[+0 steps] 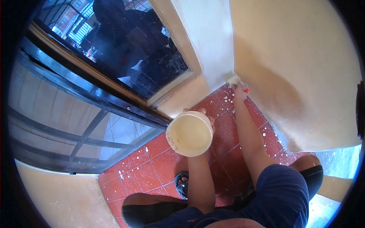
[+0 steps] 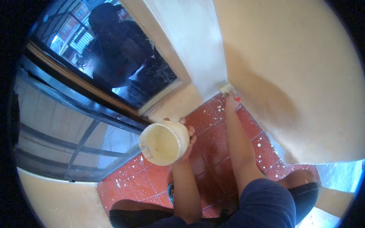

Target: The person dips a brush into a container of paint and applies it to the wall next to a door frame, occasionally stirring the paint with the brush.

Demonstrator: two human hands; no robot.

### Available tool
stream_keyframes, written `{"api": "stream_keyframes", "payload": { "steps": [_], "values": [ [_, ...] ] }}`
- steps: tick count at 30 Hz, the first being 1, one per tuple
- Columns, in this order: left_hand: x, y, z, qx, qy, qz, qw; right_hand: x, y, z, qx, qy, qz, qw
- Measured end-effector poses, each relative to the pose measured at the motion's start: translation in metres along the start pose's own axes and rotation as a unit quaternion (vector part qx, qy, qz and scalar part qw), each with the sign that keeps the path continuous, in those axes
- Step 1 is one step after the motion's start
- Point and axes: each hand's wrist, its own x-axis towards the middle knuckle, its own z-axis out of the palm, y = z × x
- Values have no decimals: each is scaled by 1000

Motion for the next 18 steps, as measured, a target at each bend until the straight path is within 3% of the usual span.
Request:
{"api": "stream_keyframes", "payload": {
  "steps": [2,4,5,7,11,14,16,17,18],
  "values": [
    [-4,0,-1,-27,14,14,999,5,18,-18,-36,-23,9,999],
    [-6,2,4,3,-7,10,1000,7,34,-26,-206,37,49,977],
    [-5,1,6,-2,-4,14,1000,-18,19,2,-70,-10,78,994],
    [-2,3,10,-46,-20,-23,998,-59,-12,67,-51,-28,65,996],
    [-2,5,4,-33,-8,0,999,-114,-87,167,68,-112,-10,991],
    [-3,9,-8,-43,-37,-11,998,-128,-128,202,115,-106,23,987],
    [-2,7,-3,39,-22,20,999,-136,-142,208,192,-176,2,965],
    [-1,3,17,24,57,31,998,-136,-138,204,185,-178,5,966],
    [-1,3,10,21,57,37,997,-134,-130,200,153,-187,-16,970]
  ]
}}
